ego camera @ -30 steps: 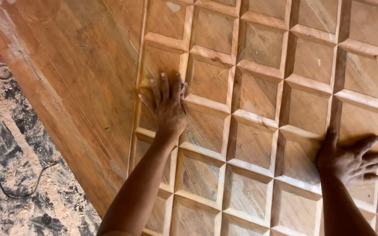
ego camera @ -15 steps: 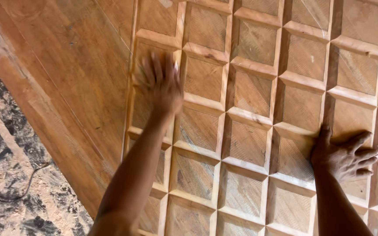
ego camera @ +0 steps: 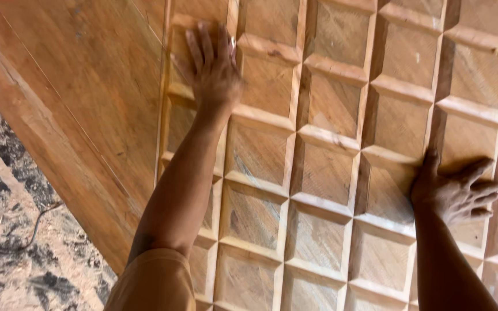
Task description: The person sands a large wooden panel with a geometric 3D cube pattern using a small sanding block. They move the block back and forth across the surface, focusing on the raised edges and flat faces of the pattern. The camera remains in a stable overhead position throughout the task.
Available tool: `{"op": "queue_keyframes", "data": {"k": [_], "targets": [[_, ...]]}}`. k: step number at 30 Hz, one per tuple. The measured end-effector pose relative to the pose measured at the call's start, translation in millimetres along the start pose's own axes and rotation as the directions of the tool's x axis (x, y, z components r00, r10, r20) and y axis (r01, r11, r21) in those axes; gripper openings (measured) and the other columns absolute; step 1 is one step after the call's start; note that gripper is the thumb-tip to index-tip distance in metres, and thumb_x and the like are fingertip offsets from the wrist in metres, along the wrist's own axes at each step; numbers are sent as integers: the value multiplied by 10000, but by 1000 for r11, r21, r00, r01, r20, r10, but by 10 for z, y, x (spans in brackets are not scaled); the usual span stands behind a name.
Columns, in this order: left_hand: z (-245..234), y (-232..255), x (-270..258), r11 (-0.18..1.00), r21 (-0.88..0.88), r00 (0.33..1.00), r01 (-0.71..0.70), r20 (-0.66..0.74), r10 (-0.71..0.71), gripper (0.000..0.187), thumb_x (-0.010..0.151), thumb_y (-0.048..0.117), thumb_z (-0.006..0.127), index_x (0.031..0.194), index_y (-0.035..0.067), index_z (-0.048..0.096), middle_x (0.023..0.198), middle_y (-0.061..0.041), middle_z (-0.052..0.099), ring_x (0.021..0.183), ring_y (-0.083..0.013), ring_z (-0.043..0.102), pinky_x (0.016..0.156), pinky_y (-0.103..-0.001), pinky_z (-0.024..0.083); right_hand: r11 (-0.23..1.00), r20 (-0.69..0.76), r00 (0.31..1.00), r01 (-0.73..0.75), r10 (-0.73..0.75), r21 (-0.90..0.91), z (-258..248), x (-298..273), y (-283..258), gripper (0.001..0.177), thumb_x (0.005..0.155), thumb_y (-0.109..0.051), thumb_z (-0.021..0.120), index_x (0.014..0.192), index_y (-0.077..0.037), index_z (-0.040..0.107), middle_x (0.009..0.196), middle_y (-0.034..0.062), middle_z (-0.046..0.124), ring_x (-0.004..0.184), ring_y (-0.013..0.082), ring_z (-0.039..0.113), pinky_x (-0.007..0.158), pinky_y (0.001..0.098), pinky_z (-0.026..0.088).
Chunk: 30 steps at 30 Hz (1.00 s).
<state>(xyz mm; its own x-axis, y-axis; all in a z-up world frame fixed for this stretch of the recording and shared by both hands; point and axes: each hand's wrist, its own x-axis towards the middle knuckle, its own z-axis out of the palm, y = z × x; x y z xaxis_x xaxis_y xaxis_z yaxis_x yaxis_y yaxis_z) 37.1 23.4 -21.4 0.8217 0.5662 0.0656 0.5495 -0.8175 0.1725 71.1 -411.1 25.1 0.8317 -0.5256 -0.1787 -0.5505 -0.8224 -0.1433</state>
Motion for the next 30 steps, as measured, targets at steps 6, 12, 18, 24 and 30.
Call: {"op": "queue_keyframes", "data": {"k": [6,12,18,24,30], "targets": [[-227,-127,-1025,1000,20,1000,-5,24,4,571,1124,344,213,1671,179,202,1727,-165,89,1599,-360,44,1207,-732,-51,1000,10,1000,29,-29,5,-60,-28,23,1148,885,-879,476,1711,-195,66,1727,295,-20,1620,440,0,1283,631,-15],[-10,16,87,999,38,999,28,28,-29,592,1147,416,269,1671,160,167,1737,-179,109,1608,-355,65,1231,-698,-35,1000,4,1000,3,-3,9,-7,-1,31,1140,877,-849,492,1716,-195,84,1739,288,0,1630,439,13,1299,626,-3],[-129,-227,-1065,996,54,994,-68,-86,72,593,1176,416,273,1684,117,215,1735,-200,113,1609,-391,61,1230,-700,-61,999,3,999,49,-49,22,-37,-59,50,1129,904,-844,489,1711,-171,77,1724,316,-16,1624,438,-4,1280,639,-19],[-197,-121,-496,999,34,996,3,90,-6,598,1141,414,259,1668,155,148,1711,-236,85,1576,-427,48,1146,-744,-80,1000,23,999,27,-27,0,-82,-45,16,1125,904,-852,480,1705,-178,69,1731,306,-8,1621,437,-9,1288,634,-13],[-233,-239,-1036,998,60,997,-31,78,26,588,1166,387,225,1695,147,139,1751,-145,45,1628,-368,3,1251,-716,-76,1000,27,1000,11,-12,9,-107,-134,7,1113,918,-818,500,1718,-175,72,1728,321,9,1627,429,-6,1292,642,-7]]}}
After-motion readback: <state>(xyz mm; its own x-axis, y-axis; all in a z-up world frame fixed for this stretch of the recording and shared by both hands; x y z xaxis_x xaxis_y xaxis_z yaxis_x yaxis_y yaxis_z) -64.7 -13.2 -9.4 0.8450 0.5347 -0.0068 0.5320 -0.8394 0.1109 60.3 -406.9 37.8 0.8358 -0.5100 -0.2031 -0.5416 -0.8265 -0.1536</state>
